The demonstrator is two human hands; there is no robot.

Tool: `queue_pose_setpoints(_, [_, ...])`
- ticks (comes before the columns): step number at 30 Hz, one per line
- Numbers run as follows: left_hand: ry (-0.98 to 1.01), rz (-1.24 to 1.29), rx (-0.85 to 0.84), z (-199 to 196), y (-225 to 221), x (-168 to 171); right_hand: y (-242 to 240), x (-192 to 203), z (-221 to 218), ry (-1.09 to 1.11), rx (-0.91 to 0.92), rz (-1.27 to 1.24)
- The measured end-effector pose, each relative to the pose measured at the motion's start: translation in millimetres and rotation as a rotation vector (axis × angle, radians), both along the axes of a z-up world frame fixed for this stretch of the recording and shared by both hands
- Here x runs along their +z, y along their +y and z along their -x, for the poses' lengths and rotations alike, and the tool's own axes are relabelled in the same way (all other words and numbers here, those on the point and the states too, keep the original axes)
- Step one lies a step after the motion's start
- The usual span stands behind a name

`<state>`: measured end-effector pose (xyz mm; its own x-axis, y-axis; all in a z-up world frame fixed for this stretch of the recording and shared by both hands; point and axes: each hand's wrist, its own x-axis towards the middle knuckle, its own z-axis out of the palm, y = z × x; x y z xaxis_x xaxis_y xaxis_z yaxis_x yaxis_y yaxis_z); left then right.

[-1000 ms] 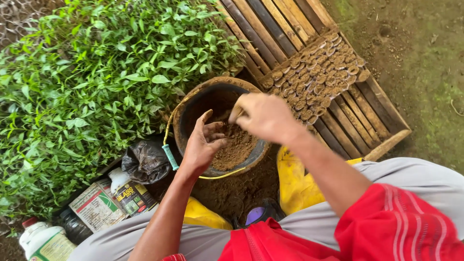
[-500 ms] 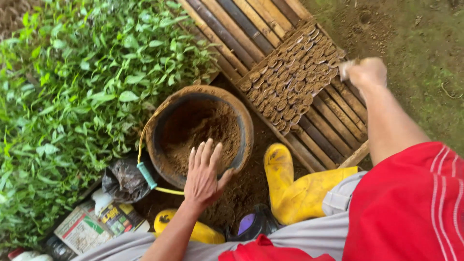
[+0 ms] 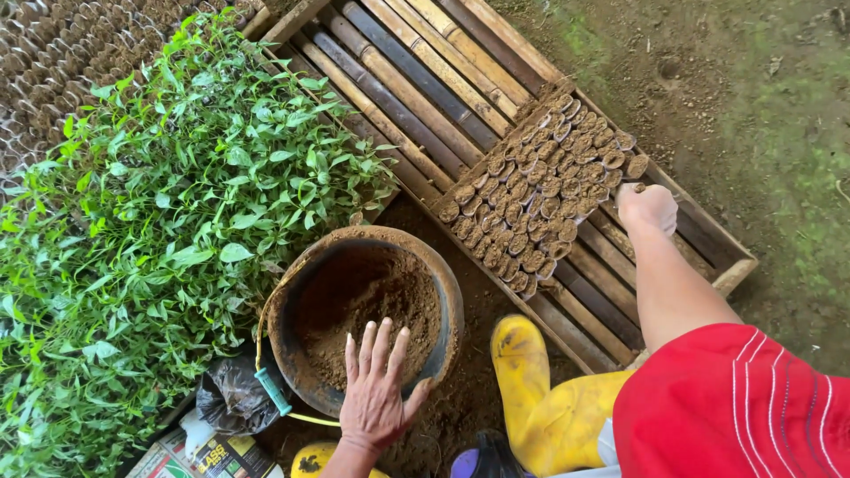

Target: Filling small plastic bags with soil and arranging them in a seedling tray for planting.

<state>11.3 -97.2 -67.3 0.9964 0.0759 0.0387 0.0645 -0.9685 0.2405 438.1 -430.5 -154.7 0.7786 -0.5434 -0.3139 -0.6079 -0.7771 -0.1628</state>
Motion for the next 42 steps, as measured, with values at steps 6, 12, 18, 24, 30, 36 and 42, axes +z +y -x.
queue_pose_setpoints(6, [0.016, 0.013, -0.010, -0.7, 1.3, -0.7, -12.9, -67.5, -22.5, -0.159, -0.031, 0.192])
queue_pose_setpoints(12, [0.003, 0.034, -0.024, -4.4, 2.2, 0.6, -0.2, -72.3, -28.4, -0.136, -0.145, 0.079])
queue_pose_setpoints(18, [0.021, 0.026, -0.017, -4.6, 2.2, 1.4, 10.0, -65.6, -9.6, -0.342, -0.389, -0.076])
queue_pose_setpoints(24, [0.025, 0.061, -0.009, -4.6, 2.5, 3.7, 6.6, -79.2, -9.9, -0.366, -0.365, -0.108])
queue_pose_setpoints(30, [0.022, 0.087, -0.007, -5.1, 2.8, 3.8, 15.5, -55.1, -17.3, -0.294, -0.367, -0.156])
queue_pose_setpoints(36, [0.041, 0.091, -0.010, -4.1, 2.3, 2.2, 19.7, -44.1, -2.0, -0.339, -0.483, -0.193])
queue_pose_setpoints(42, [0.030, 0.096, -0.005, -5.1, 2.6, 4.1, 16.7, -69.2, -0.6, -0.391, -0.393, -0.145])
